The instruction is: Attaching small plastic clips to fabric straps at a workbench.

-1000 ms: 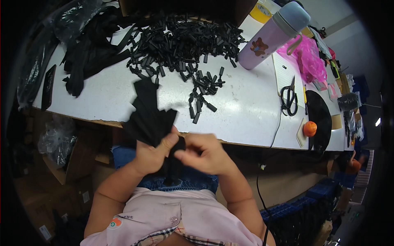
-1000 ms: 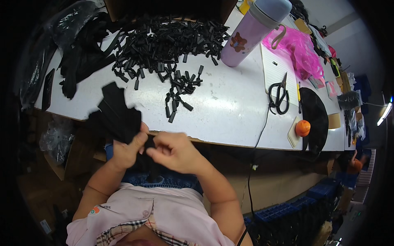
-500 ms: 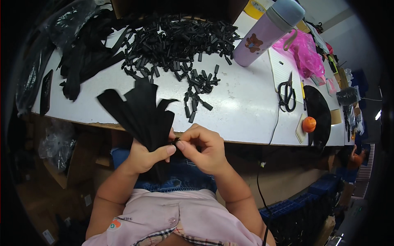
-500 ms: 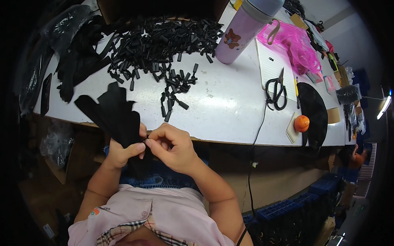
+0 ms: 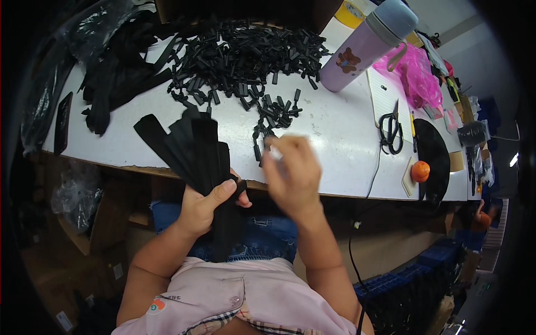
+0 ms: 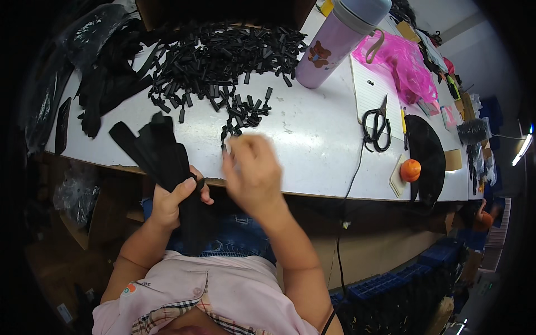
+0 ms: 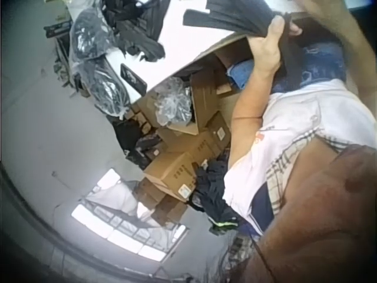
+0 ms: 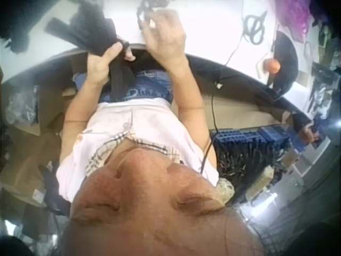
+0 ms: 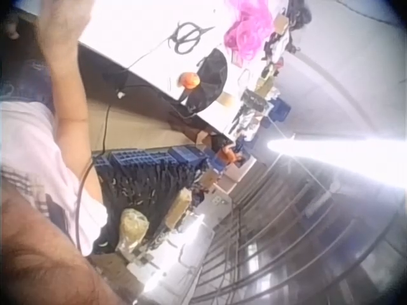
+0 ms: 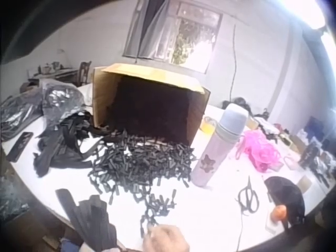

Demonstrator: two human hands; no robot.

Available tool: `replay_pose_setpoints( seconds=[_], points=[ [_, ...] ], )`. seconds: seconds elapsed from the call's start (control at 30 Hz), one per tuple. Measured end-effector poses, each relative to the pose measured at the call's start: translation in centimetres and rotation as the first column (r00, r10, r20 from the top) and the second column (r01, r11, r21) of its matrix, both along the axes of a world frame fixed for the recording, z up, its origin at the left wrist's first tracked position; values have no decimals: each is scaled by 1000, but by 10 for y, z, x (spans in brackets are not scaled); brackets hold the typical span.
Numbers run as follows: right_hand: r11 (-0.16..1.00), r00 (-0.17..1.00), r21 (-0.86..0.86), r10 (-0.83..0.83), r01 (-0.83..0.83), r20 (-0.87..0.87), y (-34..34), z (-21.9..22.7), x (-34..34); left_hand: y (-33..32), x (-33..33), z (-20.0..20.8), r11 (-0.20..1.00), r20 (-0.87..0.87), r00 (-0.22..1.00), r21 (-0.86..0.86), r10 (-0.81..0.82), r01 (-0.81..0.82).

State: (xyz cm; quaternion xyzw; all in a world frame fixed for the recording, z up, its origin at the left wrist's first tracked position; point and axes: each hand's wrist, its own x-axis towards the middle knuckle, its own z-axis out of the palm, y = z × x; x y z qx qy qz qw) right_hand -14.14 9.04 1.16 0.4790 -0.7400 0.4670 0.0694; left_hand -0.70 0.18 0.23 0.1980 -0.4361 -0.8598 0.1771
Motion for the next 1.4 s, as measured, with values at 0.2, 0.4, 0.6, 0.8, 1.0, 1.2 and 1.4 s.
replay_pose_setpoints(
  seconds=[0.2,0.4,0.6,0.8,1.0,1.2,1.4],
  points=[
    [956,901,196,-118,216,-419,-3,-7,-38,1,-3,1,999,51,998,-32,44,-42],
    [967,949,172,-132,186,-288,8,-14,-35,-3,0,-8,977,88,993,-208,75,-55],
    [982,981,43,-188,186,52,13,-9,-38,0,-1,-9,966,67,996,-258,50,-32],
    [957,637,-248,97,152,765,13,2,-24,4,-5,-8,945,81,989,-312,127,-96],
    [934,629,-262,358,-244,690,20,-2,8,7,-7,-10,929,24,989,-349,144,-127],
    [951,740,-202,310,-236,597,16,4,19,6,-6,-12,897,-53,990,-420,129,-139],
    [939,909,-87,343,-331,239,17,2,14,6,-5,-9,856,-8,990,-501,140,-125]
  ],
)
